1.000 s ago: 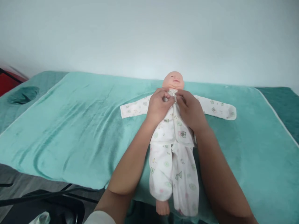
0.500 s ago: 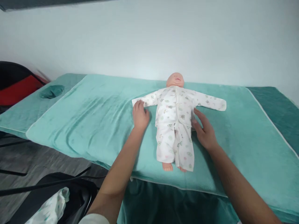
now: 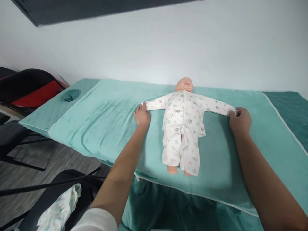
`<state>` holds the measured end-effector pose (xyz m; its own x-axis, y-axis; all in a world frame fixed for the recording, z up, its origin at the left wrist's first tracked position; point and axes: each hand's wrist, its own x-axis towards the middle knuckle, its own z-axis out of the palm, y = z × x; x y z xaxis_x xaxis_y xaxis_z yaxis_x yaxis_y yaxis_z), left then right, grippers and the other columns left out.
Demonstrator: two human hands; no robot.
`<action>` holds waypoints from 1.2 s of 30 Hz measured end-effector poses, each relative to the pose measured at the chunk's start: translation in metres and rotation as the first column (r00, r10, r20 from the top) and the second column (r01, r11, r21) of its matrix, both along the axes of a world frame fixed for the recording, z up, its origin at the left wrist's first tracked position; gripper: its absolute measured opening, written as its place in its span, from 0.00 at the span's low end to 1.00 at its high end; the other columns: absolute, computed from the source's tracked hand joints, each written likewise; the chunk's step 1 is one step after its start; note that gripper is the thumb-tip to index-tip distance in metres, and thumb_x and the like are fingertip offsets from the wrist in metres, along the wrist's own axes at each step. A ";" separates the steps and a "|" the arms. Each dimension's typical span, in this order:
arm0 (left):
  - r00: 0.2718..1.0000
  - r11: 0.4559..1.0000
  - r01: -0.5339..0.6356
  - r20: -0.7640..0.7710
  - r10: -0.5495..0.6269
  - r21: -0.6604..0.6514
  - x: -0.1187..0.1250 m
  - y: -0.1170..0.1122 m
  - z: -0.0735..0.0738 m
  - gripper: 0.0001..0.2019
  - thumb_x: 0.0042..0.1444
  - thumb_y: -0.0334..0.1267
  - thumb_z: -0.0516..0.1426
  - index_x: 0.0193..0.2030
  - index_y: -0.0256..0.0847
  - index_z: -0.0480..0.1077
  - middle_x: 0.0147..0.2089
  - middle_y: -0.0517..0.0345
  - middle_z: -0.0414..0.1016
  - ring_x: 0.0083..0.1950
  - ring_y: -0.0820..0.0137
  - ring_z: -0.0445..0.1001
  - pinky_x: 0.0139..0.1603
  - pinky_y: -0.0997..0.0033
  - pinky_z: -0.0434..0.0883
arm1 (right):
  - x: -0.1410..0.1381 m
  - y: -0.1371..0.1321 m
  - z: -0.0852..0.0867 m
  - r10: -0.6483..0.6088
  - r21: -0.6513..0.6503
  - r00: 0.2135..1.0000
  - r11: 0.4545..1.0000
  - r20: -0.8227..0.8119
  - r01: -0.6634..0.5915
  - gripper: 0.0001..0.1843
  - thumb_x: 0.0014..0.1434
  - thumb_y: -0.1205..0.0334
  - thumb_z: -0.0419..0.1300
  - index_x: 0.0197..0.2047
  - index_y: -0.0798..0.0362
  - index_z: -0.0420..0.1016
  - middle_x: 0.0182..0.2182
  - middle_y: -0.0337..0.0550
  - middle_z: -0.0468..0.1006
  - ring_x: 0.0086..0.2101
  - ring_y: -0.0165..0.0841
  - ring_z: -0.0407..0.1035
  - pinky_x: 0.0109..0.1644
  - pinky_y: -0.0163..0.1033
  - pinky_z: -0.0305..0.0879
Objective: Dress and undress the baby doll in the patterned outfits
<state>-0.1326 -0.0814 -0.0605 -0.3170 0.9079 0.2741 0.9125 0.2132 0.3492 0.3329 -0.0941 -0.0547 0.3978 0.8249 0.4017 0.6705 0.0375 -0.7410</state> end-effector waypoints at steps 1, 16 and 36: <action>1.000 1.000 -0.019 -0.004 0.019 -0.004 -0.002 0.002 0.001 0.31 0.63 0.27 0.43 0.73 0.41 0.59 0.74 0.45 0.63 0.75 0.55 0.59 0.70 0.45 0.61 | 0.000 -0.001 0.002 -0.030 -0.035 0.999 0.999 -0.032 0.029 0.09 0.54 0.62 0.62 0.35 0.44 0.63 0.29 0.40 0.64 0.33 0.39 0.57 0.45 0.51 0.52; 0.993 0.994 -0.112 -0.032 0.113 0.021 0.003 -0.004 -0.003 0.29 0.63 0.30 0.45 0.71 0.39 0.64 0.75 0.44 0.61 0.74 0.51 0.60 0.70 0.47 0.60 | -0.019 -0.022 0.003 -0.164 0.082 0.986 0.984 0.041 0.160 0.18 0.48 0.71 0.64 0.41 0.47 0.65 0.50 0.62 0.68 0.48 0.47 0.65 0.53 0.51 0.62; 0.887 0.948 0.233 0.352 -0.299 0.217 0.051 -0.145 -0.002 0.18 0.54 0.23 0.50 0.48 0.39 0.72 0.61 0.44 0.74 0.66 0.58 0.71 0.69 0.52 0.67 | -0.216 -0.237 0.033 0.464 -0.172 0.608 0.862 0.644 -0.477 0.10 0.66 0.67 0.57 0.50 0.50 0.74 0.47 0.49 0.80 0.49 0.47 0.70 0.58 0.55 0.61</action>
<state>-0.0812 -0.2269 -0.0620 -0.1791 0.9249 0.3355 0.7200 -0.1092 0.6854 0.1168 -0.3316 -0.0216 -0.4064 0.8144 0.4142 0.8601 0.4940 -0.1273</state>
